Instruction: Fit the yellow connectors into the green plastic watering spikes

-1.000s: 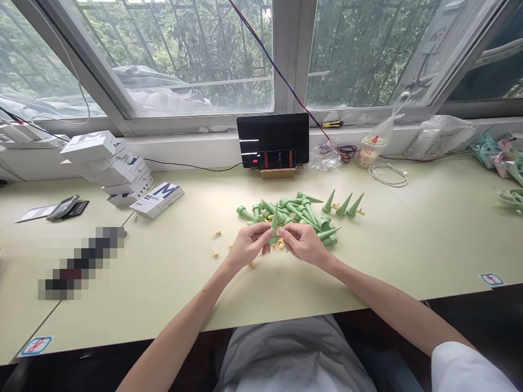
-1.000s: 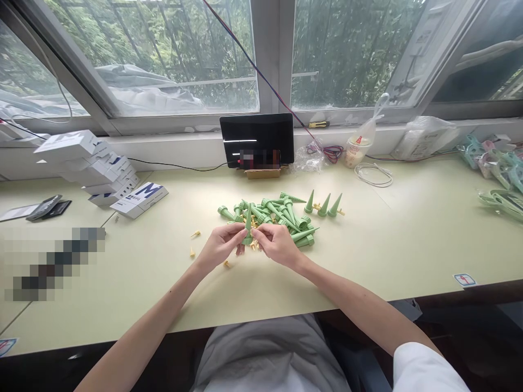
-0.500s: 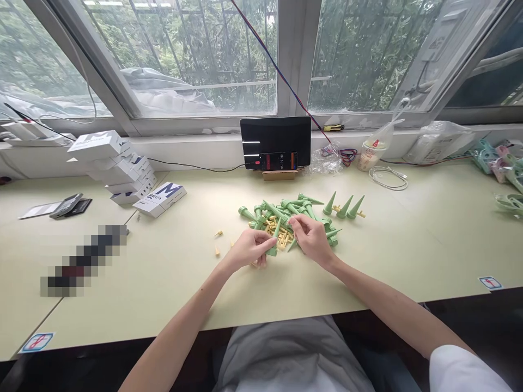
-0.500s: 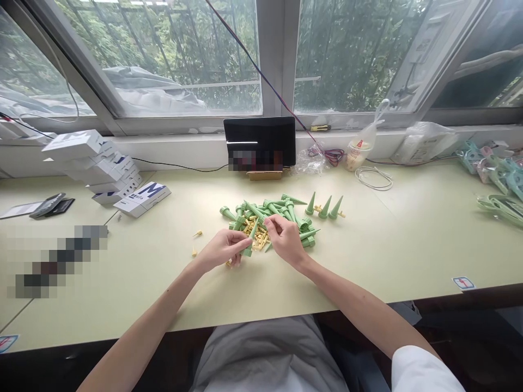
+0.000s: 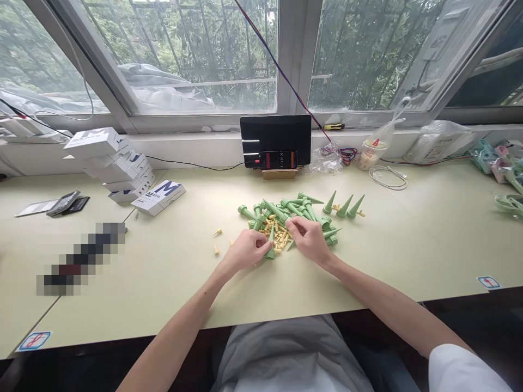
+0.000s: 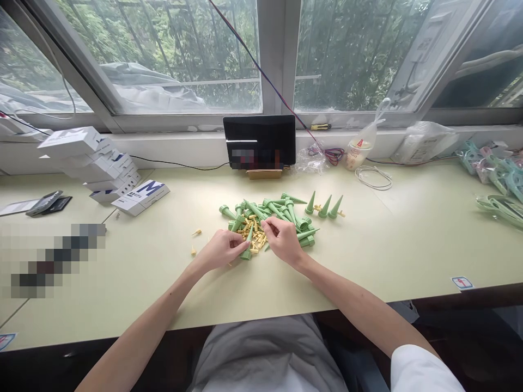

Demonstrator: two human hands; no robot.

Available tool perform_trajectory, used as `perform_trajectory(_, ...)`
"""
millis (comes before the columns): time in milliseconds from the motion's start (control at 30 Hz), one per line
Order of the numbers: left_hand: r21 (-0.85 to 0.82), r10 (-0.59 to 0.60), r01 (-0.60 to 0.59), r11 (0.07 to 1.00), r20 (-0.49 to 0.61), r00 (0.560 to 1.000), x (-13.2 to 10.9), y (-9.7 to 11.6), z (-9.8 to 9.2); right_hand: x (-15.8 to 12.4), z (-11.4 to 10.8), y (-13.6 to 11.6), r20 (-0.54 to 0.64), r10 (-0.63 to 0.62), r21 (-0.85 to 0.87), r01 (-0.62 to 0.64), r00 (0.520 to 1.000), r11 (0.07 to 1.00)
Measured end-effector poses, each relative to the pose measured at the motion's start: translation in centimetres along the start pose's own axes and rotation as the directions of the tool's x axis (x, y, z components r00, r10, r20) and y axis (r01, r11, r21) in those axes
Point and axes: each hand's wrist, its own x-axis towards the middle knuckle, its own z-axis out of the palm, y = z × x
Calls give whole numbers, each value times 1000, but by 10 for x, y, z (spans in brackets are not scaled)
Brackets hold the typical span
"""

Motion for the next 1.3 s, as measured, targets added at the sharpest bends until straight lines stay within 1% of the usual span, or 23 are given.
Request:
perform_trajectory(233, 10, 27, -27, 1000, -1, 1000, 0, -2, 1, 0, 0, 0, 22, -54, -58, 55, 998, 997)
perform_trajectory(367, 6, 28, -27, 1000, -115, 993, 2, -2, -1, -1, -2, 2, 73, -120, -138, 129, 990, 982)
perform_trajectory(433, -6, 32, -34, 999, -167, 985, 2, -1, -2, 0, -3, 4, 137, -168, -201, 193, 976, 960)
perform_trajectory(533, -10, 45, -48, 999, -198, 979, 2, 0, -2, 1, -5, 6, 288, -222, -291, 306, 932, 907)
perform_trajectory(633, 5, 54, -54, 999, -197, 979, 2, 2, 1, 1, -6, 7, 416, -220, -372, 386, 882, 844)
perform_trajectory(733, 16, 59, -57, 998, -185, 981, 3, 1, 4, 0, -7, 5, 491, -198, -415, 428, 848, 803)
perform_trajectory(833, 25, 65, -61, 998, -175, 982, 3, 0, 5, -1, -7, 4, 519, -186, -433, 444, 834, 784)
perform_trajectory(1133, 35, 102, -97, 995, -162, 981, 3, -1, 8, -1, -5, 6, 551, -176, -450, 467, 816, 761)
perform_trajectory(1300, 51, 114, -108, 993, -159, 981, 2, -2, 8, -1, -4, 5, 552, -173, -466, 473, 816, 748)
